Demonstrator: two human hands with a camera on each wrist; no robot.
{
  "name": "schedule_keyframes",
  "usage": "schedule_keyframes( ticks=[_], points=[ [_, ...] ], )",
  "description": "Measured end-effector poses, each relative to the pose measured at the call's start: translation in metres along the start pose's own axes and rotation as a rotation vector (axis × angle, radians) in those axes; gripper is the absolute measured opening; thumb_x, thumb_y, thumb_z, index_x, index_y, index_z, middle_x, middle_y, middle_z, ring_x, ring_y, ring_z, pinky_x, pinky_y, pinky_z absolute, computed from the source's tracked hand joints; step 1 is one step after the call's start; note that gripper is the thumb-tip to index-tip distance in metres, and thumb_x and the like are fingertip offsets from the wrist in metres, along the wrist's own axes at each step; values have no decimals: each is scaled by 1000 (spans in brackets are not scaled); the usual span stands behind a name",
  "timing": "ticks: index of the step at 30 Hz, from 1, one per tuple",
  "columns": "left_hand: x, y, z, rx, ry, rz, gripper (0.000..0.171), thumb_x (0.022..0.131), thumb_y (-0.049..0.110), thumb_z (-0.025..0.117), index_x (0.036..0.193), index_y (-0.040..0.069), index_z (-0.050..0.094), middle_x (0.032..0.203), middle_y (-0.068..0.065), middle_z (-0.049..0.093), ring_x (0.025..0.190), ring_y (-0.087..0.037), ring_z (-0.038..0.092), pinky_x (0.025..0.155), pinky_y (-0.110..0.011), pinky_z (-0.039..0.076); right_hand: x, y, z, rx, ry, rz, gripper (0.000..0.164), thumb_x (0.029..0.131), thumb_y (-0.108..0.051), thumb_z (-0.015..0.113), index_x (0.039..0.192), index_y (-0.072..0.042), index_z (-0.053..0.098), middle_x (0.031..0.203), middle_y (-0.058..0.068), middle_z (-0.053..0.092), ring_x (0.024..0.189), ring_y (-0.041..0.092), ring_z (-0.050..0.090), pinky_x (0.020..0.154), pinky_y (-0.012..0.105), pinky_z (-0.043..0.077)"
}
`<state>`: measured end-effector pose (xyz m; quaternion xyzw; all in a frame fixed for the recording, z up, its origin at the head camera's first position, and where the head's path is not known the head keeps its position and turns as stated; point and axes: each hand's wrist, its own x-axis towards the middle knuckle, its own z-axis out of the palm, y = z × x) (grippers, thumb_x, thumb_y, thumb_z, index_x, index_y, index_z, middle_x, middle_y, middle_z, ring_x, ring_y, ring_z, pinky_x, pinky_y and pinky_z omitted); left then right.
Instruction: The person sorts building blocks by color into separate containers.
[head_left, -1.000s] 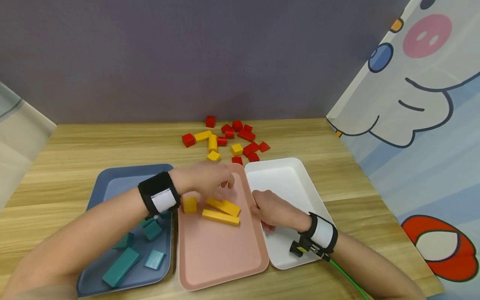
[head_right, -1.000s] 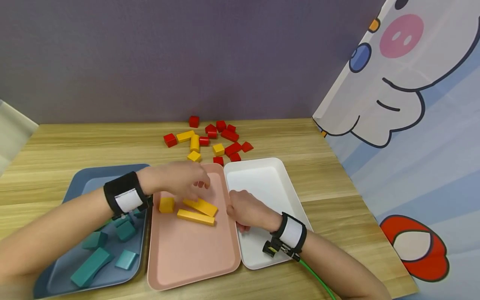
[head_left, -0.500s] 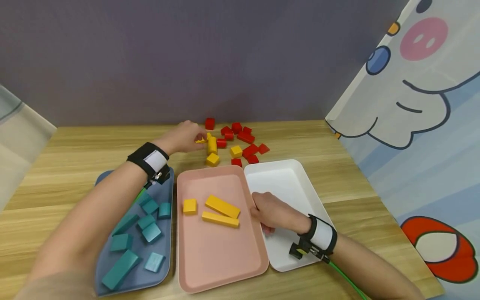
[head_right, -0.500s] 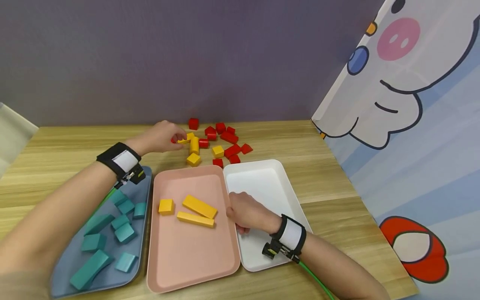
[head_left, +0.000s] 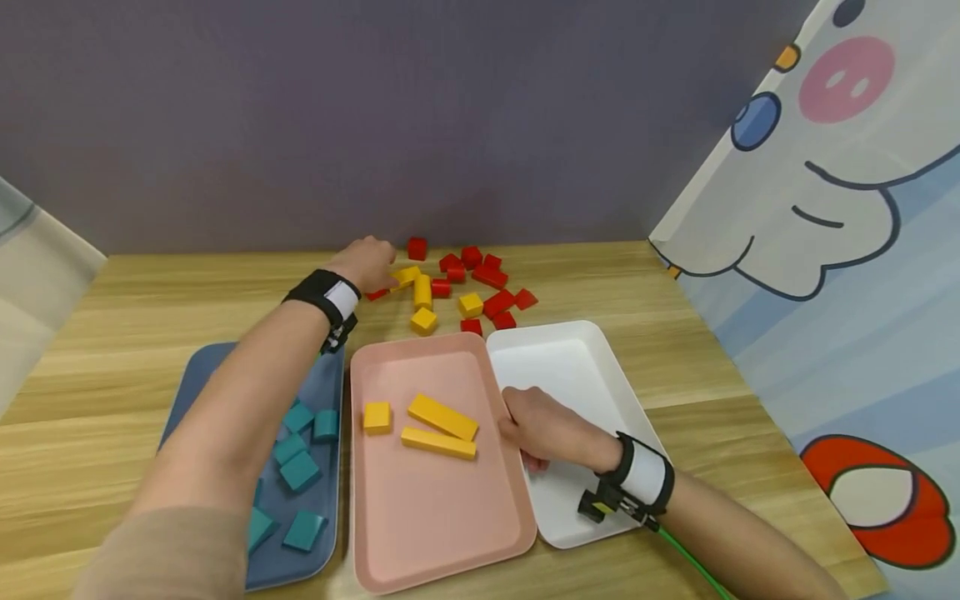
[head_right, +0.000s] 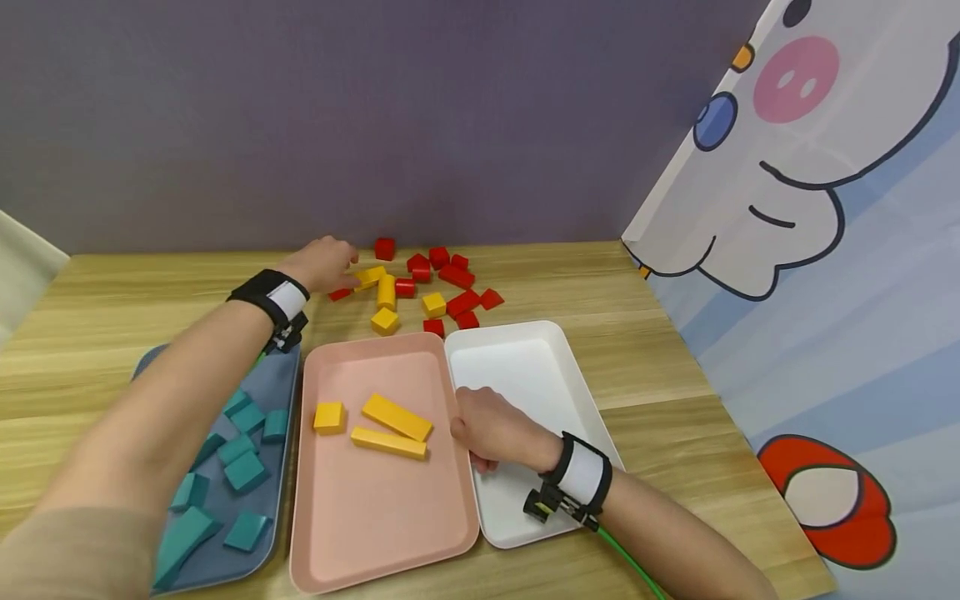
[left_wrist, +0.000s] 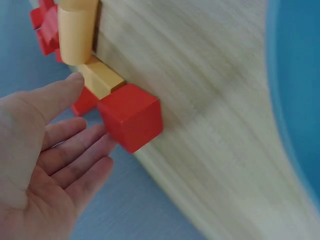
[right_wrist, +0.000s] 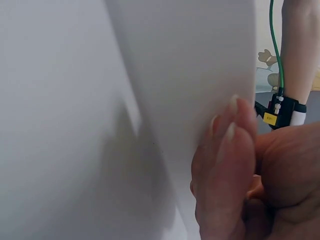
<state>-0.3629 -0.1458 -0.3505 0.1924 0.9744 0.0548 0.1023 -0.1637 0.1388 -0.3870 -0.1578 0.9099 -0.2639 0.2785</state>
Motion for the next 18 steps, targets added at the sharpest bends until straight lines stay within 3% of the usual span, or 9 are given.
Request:
schedule_keyframes(
  ticks=[4, 18],
  points=[
    [4, 2, 6, 9, -9, -10, 37, 94, 27, 67, 116, -3, 63, 115, -22, 65, 108, -38, 61, 94, -48, 49, -1, -1, 0, -5, 3, 10, 14, 101, -12, 43, 89, -8, 49, 53, 4, 56, 40, 16, 54, 43, 28, 47],
    [8, 8, 15, 124, 8, -12, 29, 92, 25, 70, 106, 0, 65, 100, -17, 66, 91, -30, 62, 84, -41, 49, -4, -4, -1, 13, -14, 6, 13, 102, -12, 43, 92, -9, 49, 54, 3, 55, 40, 15, 52, 41, 25, 44]
  ],
)
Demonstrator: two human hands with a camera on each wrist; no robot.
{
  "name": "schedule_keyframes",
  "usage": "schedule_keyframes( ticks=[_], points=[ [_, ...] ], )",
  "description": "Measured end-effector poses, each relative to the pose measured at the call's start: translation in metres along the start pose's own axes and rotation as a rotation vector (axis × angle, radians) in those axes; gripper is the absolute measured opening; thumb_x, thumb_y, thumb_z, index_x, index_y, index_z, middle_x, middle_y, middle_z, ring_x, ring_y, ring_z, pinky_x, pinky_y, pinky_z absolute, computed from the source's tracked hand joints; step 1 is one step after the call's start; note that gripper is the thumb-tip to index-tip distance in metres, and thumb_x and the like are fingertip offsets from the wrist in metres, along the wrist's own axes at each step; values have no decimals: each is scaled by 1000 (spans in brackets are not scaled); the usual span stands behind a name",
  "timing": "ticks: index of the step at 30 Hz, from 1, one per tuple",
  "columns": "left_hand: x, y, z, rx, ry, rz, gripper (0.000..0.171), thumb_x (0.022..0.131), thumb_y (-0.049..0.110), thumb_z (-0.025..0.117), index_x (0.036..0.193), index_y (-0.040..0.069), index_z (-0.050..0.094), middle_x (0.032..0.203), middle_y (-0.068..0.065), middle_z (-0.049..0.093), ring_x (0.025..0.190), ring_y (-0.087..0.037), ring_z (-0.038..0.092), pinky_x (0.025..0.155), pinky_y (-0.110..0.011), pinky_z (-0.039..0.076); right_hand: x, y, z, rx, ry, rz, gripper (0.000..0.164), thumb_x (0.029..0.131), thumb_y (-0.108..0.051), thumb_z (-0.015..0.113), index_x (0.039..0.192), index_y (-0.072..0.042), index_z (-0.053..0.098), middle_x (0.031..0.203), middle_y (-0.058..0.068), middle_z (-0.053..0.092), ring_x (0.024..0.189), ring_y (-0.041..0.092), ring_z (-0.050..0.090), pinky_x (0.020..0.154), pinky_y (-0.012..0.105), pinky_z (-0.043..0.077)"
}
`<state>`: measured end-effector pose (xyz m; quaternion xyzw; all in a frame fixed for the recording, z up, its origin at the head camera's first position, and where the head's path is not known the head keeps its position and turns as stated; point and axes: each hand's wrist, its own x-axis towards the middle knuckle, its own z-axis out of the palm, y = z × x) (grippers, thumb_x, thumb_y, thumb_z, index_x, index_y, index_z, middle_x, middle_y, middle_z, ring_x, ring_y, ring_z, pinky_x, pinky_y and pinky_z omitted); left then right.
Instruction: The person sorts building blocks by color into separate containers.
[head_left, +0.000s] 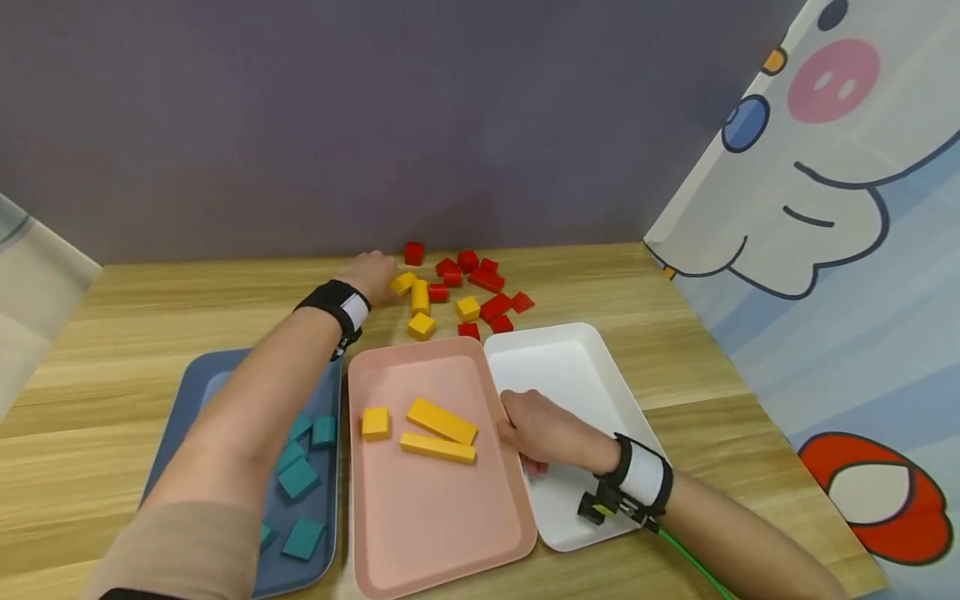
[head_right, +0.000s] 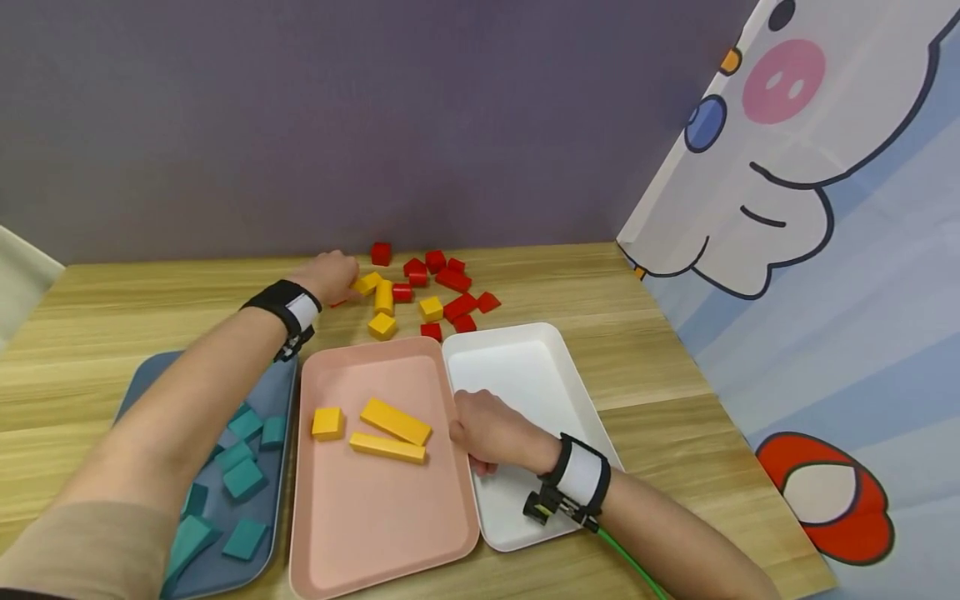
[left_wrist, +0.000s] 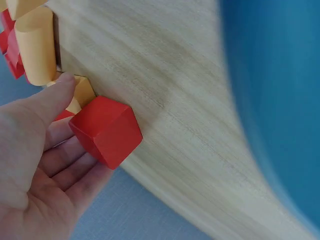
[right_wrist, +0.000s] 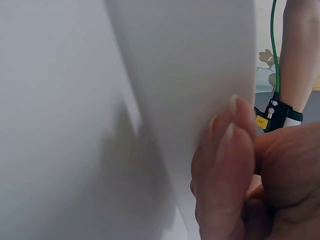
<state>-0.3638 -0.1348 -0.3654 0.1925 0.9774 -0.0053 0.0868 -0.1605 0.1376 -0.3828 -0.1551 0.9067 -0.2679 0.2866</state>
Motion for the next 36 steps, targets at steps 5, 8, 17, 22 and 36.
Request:
schedule_keyframes(
  ticks=[5, 8, 17, 22, 36],
  points=[
    [-5, -2, -1, -17, 0, -5, 26, 91, 13, 66, 111, -3, 62, 106, -20, 66, 97, -34, 64, 87, -44, 52, 1, -1, 2, -6, 5, -7, 14, 102, -12, 43, 90, -9, 49, 54, 3, 55, 40, 15, 53, 42, 25, 44],
    [-11, -8, -1, -30, -5, 18, 20, 89, 10, 64, 105, -3, 63, 102, -20, 66, 93, -33, 63, 83, -43, 51, 2, -2, 2, -9, 2, 0, 13, 102, -12, 43, 91, -9, 49, 54, 3, 55, 41, 15, 54, 42, 26, 45],
    [-37, -20, -15, -86, 125, 148, 19, 86, 14, 70, 74, 4, 62, 62, -1, 37, 56, -16, 36, 56, -31, 35, 3, 2, 0, -17, 8, 15, 12, 101, -12, 43, 91, -9, 49, 55, 4, 56, 41, 17, 54, 43, 27, 46],
    [-61, -12, -18, -142, 185, 246, 12, 85, 16, 71, 81, 5, 69, 59, -1, 42, 52, -14, 36, 55, -28, 32, 2, 3, -1, -12, 11, 8, 12, 101, -11, 43, 91, -9, 50, 55, 4, 56, 40, 16, 54, 42, 27, 45],
    [-138, 85, -15, -17, 75, 623, 15, 86, 26, 75, 95, 15, 71, 84, 4, 66, 72, -10, 53, 69, -22, 50, -1, 2, 0, -3, 8, -28, 14, 102, -13, 43, 90, -9, 49, 54, 3, 56, 39, 15, 53, 41, 27, 45]
  ],
)
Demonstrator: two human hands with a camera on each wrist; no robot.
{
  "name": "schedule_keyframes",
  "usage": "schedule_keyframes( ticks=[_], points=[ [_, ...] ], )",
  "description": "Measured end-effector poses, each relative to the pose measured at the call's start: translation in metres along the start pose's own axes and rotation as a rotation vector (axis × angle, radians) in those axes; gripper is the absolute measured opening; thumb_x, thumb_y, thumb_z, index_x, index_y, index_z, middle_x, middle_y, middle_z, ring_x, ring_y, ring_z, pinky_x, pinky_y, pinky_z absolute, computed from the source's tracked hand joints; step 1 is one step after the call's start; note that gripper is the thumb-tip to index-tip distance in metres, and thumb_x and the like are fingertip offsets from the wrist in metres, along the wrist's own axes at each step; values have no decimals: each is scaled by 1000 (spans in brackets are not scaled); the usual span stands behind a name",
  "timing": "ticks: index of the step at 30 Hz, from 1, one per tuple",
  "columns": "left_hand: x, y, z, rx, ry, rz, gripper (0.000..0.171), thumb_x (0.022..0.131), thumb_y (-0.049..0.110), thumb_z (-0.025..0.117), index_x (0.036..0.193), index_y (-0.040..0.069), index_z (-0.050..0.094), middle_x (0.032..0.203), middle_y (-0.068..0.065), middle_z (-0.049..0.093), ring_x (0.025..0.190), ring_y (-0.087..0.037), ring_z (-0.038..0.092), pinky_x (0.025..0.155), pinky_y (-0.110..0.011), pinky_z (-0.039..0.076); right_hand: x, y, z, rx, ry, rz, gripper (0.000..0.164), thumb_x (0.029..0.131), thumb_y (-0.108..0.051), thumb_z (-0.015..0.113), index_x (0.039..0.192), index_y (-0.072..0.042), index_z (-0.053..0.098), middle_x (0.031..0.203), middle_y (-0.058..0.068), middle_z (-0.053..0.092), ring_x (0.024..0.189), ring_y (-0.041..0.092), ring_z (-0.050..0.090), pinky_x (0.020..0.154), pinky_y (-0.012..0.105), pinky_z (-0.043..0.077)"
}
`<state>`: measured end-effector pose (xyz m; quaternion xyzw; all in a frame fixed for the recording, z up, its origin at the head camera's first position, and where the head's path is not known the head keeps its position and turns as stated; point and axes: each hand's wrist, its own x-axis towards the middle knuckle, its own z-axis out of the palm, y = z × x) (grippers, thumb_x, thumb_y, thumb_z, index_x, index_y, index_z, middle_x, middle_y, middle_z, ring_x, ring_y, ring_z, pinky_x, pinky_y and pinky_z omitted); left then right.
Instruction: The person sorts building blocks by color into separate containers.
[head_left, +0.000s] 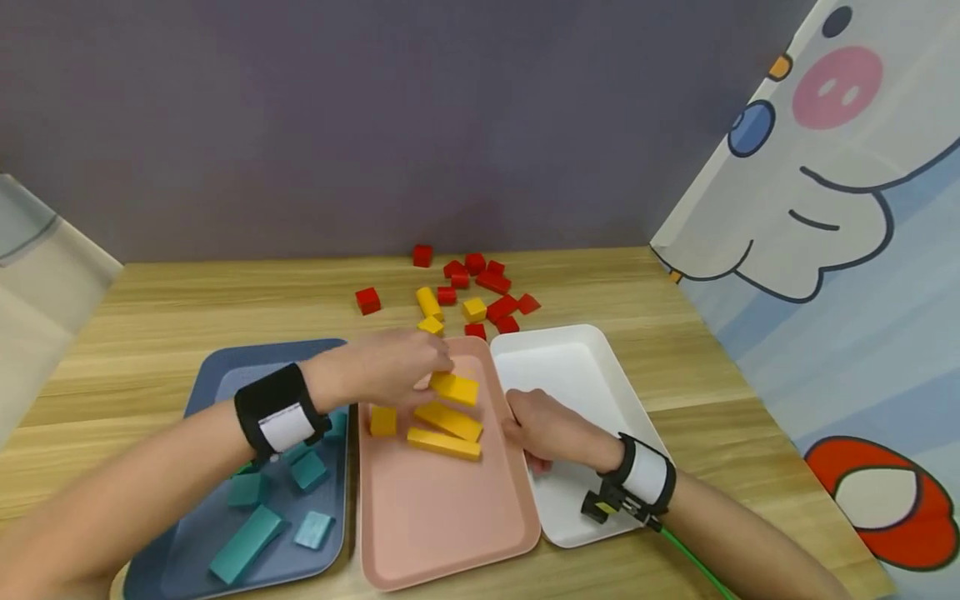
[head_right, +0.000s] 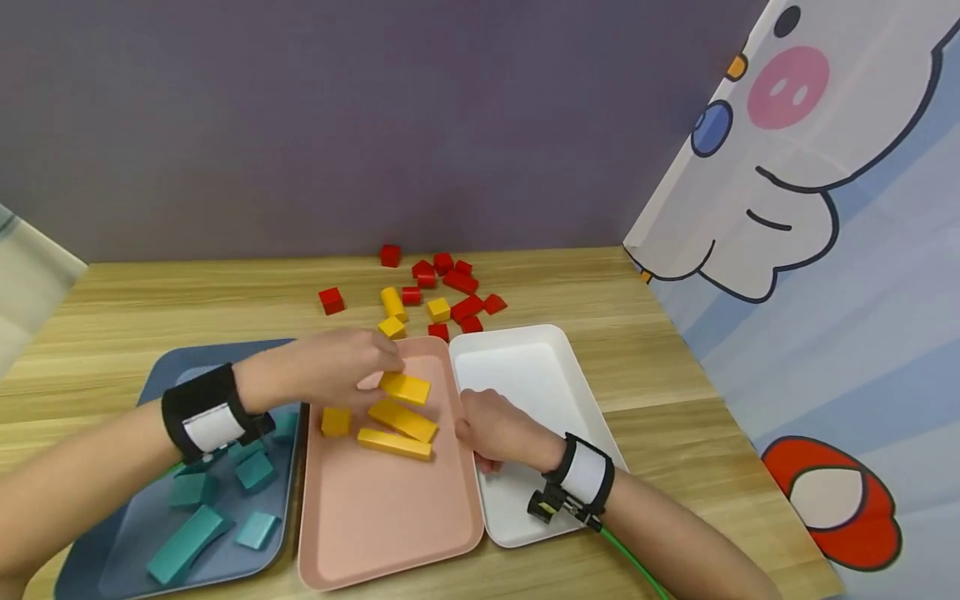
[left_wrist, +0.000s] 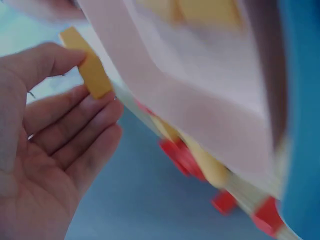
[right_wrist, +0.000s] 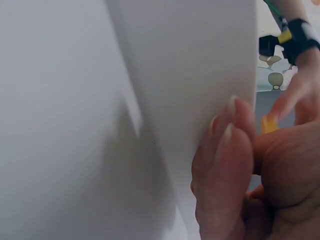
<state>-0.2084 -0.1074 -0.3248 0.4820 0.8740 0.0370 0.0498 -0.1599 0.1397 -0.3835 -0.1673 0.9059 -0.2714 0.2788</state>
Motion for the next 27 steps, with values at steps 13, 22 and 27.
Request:
schedule_keyframes(
  ticks=[13, 22, 27],
  points=[
    [-13, 70, 27, 35, -206, 248, 10, 86, 26, 75, 95, 25, 69, 90, 12, 64, 77, -3, 53, 74, -16, 49, 0, 0, 0, 1, 6, 11, 15, 102, -12, 42, 90, -8, 50, 53, 3, 55, 40, 15, 53, 41, 27, 44],
    [-17, 71, 44, 70, -216, 257, 12, 83, 27, 79, 89, 26, 68, 82, 13, 62, 69, -4, 50, 66, -15, 44, 2, 0, 1, -2, 8, 7, 14, 102, -11, 42, 90, -8, 50, 53, 3, 56, 39, 15, 54, 40, 26, 45],
    [-14, 69, 42, 43, -252, 247, 15, 82, 29, 80, 91, 27, 69, 84, 14, 63, 70, -4, 50, 66, -15, 44, 2, 0, 0, 3, -1, 4, 14, 102, -11, 41, 91, -9, 50, 53, 3, 55, 39, 15, 53, 40, 25, 44]
  ],
)
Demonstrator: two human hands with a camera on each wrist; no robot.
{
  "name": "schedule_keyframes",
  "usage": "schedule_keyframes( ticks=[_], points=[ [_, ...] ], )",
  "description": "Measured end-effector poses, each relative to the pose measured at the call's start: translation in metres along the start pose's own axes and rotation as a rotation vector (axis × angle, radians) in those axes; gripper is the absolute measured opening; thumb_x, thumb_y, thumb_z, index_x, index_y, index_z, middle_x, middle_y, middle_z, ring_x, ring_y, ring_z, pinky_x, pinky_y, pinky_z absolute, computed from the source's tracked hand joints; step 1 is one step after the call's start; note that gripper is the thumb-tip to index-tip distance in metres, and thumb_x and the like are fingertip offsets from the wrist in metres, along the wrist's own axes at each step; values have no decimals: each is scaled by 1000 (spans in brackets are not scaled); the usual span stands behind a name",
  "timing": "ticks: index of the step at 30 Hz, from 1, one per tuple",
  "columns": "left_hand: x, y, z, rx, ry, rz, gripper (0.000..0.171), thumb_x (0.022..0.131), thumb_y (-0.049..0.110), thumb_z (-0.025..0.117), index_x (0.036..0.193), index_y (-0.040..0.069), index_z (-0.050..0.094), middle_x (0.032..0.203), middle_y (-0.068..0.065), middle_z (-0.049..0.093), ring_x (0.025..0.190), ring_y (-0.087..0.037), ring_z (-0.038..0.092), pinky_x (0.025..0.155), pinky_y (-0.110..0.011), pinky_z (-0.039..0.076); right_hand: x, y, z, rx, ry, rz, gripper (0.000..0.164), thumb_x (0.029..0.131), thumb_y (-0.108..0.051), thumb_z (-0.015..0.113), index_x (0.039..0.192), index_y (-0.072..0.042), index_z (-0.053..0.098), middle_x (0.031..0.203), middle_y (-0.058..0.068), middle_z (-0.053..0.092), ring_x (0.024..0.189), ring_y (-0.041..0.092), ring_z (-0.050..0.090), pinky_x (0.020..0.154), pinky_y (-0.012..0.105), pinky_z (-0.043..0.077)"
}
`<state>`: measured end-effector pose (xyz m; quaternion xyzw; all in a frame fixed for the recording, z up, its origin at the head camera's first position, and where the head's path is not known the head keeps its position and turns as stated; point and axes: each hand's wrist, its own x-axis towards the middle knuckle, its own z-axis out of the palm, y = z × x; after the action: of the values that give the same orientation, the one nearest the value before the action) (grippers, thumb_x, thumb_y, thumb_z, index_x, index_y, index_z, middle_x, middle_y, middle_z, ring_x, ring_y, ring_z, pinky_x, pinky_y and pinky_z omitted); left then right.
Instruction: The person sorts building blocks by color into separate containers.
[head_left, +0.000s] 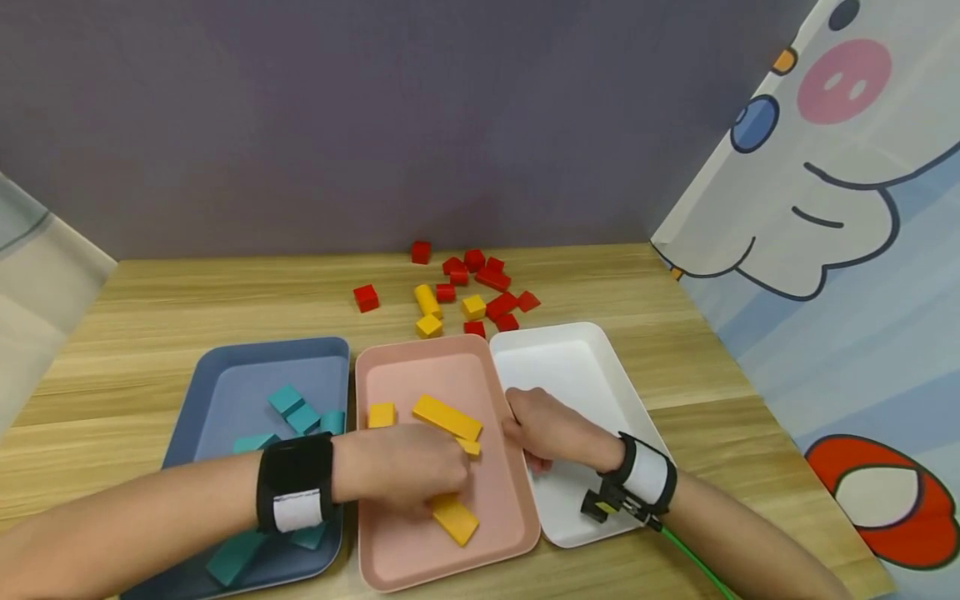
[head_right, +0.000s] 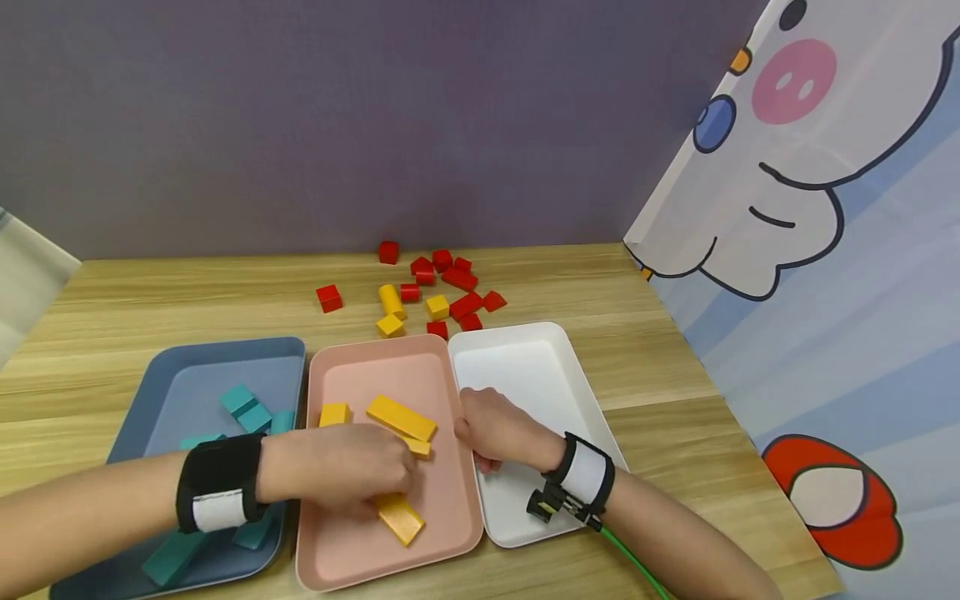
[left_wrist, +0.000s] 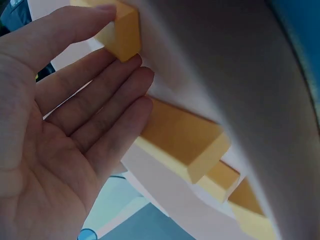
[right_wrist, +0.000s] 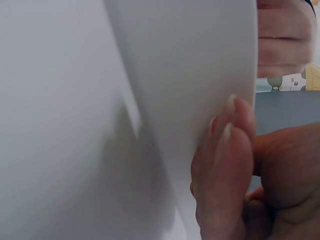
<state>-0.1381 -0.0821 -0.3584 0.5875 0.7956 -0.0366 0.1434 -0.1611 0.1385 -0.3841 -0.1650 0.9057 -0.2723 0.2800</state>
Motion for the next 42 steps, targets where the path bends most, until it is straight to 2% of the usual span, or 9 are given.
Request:
schedule_keyframes(
  ticks=[5, 9, 15, 18, 20, 24, 28, 34, 42],
  points=[
    [5, -12, -12, -102, 12, 19, 13, 84, 29, 78, 93, 24, 70, 79, 11, 58, 69, -4, 48, 62, -16, 40, -1, 0, 0, -8, 16, -28, 15, 100, -9, 41, 87, -8, 49, 50, 2, 55, 36, 13, 52, 38, 25, 44],
    [6, -31, -24, -196, 121, 11, 11, 88, 28, 73, 95, 20, 72, 80, 6, 64, 71, -3, 50, 66, -17, 43, 0, 1, 1, -8, 17, -36, 16, 101, -9, 41, 87, -8, 49, 50, 2, 56, 36, 12, 52, 38, 26, 44],
    [5, -73, -41, -146, 308, -131, 6, 92, 21, 69, 93, 16, 71, 81, 3, 64, 71, -10, 53, 66, -22, 47, 0, 0, 0, -2, 10, -5, 14, 102, -11, 42, 91, -9, 50, 52, 3, 57, 38, 14, 53, 39, 26, 45],
    [5, -99, -42, -106, 411, -221, 9, 91, 15, 69, 98, 11, 73, 90, -1, 71, 79, -16, 61, 76, -28, 55, 0, -1, 0, -4, 13, 11, 13, 101, -11, 43, 91, -9, 50, 53, 3, 57, 38, 15, 53, 39, 26, 45],
    [5, -117, -41, -90, 445, -275, 12, 91, 14, 70, 100, 9, 74, 97, -6, 73, 85, -20, 65, 81, -34, 57, 0, -1, 0, -5, 12, 17, 13, 102, -11, 43, 91, -9, 50, 53, 3, 57, 39, 15, 54, 40, 26, 45],
    [6, -142, -34, -92, 420, -368, 20, 90, 15, 71, 108, 6, 74, 106, -11, 74, 95, -26, 67, 89, -41, 56, 0, -1, 1, -3, 10, 19, 13, 101, -11, 43, 90, -9, 50, 53, 4, 56, 39, 15, 53, 39, 26, 45],
    [9, -154, -26, -143, 364, -413, 24, 92, 18, 69, 111, 5, 73, 107, -13, 73, 93, -26, 66, 89, -42, 55, -1, -1, 1, 2, 8, 20, 14, 101, -12, 42, 90, -9, 50, 53, 4, 56, 38, 15, 53, 39, 26, 45],
    [14, -160, -21, -195, 279, -449, 28, 93, 22, 68, 116, 7, 72, 100, -10, 71, 81, -20, 58, 80, -36, 53, -1, 0, 1, 7, 0, 16, 14, 101, -11, 42, 90, -9, 50, 52, 4, 56, 38, 15, 53, 39, 27, 46],
    [19, -161, -22, -206, 240, -477, 29, 91, 16, 69, 118, 6, 70, 114, -13, 70, 99, -26, 62, 95, -42, 53, 0, 1, 1, 9, 6, 12, 14, 101, -12, 42, 90, -9, 50, 53, 4, 57, 38, 16, 54, 39, 27, 46]
  ],
)
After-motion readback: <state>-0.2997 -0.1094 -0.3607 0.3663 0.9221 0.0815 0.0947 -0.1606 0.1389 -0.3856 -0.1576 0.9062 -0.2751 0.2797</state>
